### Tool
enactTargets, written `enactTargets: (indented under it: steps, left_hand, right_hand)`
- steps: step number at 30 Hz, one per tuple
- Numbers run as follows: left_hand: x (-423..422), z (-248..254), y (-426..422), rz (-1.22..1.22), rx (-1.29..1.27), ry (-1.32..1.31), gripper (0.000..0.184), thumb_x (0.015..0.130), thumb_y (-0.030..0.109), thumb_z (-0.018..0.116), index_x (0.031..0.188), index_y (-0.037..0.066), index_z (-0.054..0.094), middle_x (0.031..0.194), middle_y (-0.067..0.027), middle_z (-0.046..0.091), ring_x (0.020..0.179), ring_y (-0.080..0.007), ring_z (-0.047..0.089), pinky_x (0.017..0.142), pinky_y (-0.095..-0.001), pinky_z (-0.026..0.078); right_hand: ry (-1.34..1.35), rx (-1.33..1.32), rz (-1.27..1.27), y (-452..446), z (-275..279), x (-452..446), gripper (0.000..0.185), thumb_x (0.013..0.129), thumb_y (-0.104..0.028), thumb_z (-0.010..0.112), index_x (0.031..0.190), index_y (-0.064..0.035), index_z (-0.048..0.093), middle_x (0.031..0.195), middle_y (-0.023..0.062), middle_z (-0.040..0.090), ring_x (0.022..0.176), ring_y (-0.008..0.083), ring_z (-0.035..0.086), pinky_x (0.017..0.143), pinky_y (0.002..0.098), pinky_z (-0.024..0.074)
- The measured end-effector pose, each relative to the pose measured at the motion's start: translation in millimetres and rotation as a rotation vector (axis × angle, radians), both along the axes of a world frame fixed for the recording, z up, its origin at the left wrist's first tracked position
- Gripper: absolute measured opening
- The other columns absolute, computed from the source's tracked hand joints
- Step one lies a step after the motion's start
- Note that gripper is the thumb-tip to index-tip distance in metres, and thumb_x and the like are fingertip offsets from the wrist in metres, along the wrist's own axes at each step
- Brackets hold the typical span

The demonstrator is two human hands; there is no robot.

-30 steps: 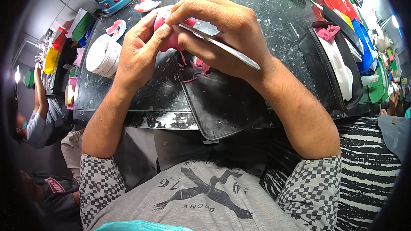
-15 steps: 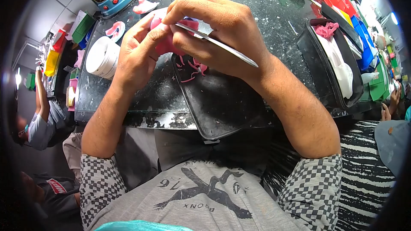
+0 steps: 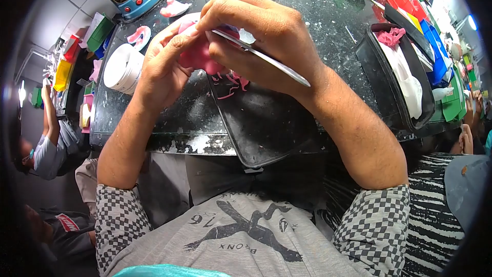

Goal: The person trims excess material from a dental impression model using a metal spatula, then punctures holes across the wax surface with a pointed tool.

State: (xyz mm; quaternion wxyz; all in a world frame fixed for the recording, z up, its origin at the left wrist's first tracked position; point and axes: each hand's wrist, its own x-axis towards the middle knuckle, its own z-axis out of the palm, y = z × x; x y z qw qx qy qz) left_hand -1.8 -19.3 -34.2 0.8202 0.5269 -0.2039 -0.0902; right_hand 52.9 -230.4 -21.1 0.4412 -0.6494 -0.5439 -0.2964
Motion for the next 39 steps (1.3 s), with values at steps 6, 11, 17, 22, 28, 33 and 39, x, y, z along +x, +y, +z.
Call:
enactTargets:
  steps: [6,11,17,22,28,33,39]
  left_hand:
    - [3,-5,5,0.092,0.130,-0.015,0.039,0.102,0.020,0.062,0.133,-0.002,0.059,0.122,-0.0087,0.067,0.109,-0.0162,0.068,0.091,-0.0338,0.061]
    - [2,2,7,0.044,0.098,0.031,0.042,0.104,0.026,0.054,0.133,-0.005,0.057,0.116,-0.0160,0.069,0.106,-0.0252,0.071,0.086,-0.0414,0.063]
    - [7,-13,15,-0.056,-0.123,0.024,0.041,0.103,0.025,0.052,0.132,-0.003,0.059,0.128,-0.0160,0.065,0.122,-0.0290,0.064,0.100,-0.0487,0.057]
    - [3,-7,5,-0.084,-0.194,0.003,0.038,0.100,0.019,0.054,0.129,-0.004,0.059,0.125,-0.0141,0.065,0.112,-0.0230,0.068,0.093,-0.0396,0.062]
    - [0,0,1,-0.066,-0.116,0.012,0.044,0.099,0.021,0.054,0.135,-0.004,0.055,0.124,-0.0140,0.065,0.111,-0.0212,0.069,0.097,-0.0373,0.059]
    - [1,-2,2,-0.098,-0.157,0.004,0.044,0.099,0.021,0.054,0.136,-0.004,0.055,0.126,-0.0140,0.065,0.114,-0.0208,0.068,0.099,-0.0373,0.058]
    - [1,-4,2,-0.039,-0.133,0.023,0.045,0.099,0.020,0.053,0.137,-0.005,0.054,0.130,-0.0137,0.063,0.117,-0.0206,0.066,0.100,-0.0374,0.058]
  right_hand:
    - [-0.026,0.047,-0.056,3,-1,-3,0.022,0.077,0.000,0.077,0.097,-0.0052,0.071,0.096,0.0097,0.070,0.090,0.0258,0.072,0.080,0.0331,0.0585]
    - [0.036,0.065,-0.040,2,-1,-4,0.024,0.075,0.002,0.077,0.098,-0.0049,0.072,0.098,0.0098,0.071,0.092,0.0247,0.072,0.080,0.0330,0.0585]
    - [0.010,0.047,0.001,2,-1,-1,0.028,0.075,0.003,0.076,0.102,-0.0053,0.073,0.099,0.0092,0.072,0.093,0.0243,0.071,0.083,0.0327,0.0578]
    - [0.033,0.037,-0.018,2,-2,-4,0.029,0.075,0.003,0.075,0.103,-0.0055,0.074,0.099,0.0092,0.072,0.094,0.0252,0.072,0.084,0.0346,0.0575]
    - [0.013,0.020,-0.005,2,-1,-4,0.028,0.076,0.003,0.074,0.102,-0.0051,0.074,0.098,0.0093,0.073,0.094,0.0252,0.072,0.085,0.0352,0.0575]
    - [0.003,0.033,0.007,2,0,-4,0.026,0.076,0.004,0.073,0.100,-0.0041,0.073,0.095,0.0096,0.073,0.092,0.0253,0.072,0.085,0.0352,0.0571]
    - [0.011,0.027,-0.003,1,1,-5,0.023,0.075,0.002,0.073,0.097,-0.0034,0.073,0.091,0.0098,0.072,0.087,0.0248,0.071,0.081,0.0346,0.0563]
